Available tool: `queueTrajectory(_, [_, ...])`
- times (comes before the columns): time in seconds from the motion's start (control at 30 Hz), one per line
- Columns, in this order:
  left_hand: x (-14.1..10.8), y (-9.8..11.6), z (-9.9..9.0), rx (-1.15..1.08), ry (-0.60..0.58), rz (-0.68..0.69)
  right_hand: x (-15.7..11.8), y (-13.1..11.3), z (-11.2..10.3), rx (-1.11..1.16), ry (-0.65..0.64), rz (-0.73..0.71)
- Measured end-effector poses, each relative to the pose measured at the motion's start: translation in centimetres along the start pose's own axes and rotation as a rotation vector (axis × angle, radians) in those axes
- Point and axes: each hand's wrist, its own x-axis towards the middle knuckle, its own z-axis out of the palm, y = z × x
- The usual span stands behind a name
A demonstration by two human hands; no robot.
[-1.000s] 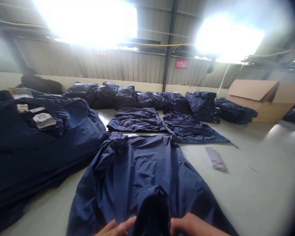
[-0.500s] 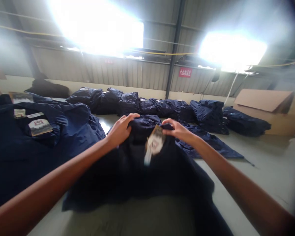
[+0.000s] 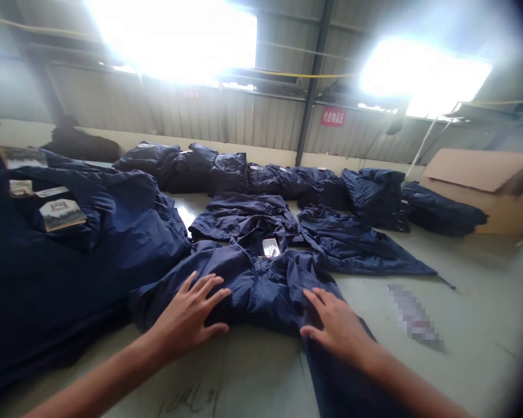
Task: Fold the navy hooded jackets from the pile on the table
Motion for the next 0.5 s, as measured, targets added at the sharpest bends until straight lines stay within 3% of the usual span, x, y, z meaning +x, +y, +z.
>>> queueTrajectory(0.1, [-3.4,-0.1,3.2,0.002,-0.111,-0.108,-2.9,0.8,3.3,-0.022,-0.035,0.051])
queueTrajectory(0.17, [-4.0,-0.1,3.8,-0.009,-0.161,-0.144,-3.2,1.1,3.7,-0.004,-0.036,0.041])
queueTrajectory(0.33, [-4.8,0.5,2.3,-0.020,-0.256,-0.146,-4.9,2.5,-0.2,0.104,0.008,0.023])
queueTrajectory(0.43, [-6.6,0.6,2.4,-0.071,-0.231,-0.130,-10.3,2.6,-1.9,0.027,0.041,0.194])
queueTrajectory(0.5, [-7.9,0.6,3.4,-0.097,-0.164,-0.138,-15.3,2.0,-1.5,-0.019,-0.027,0.329])
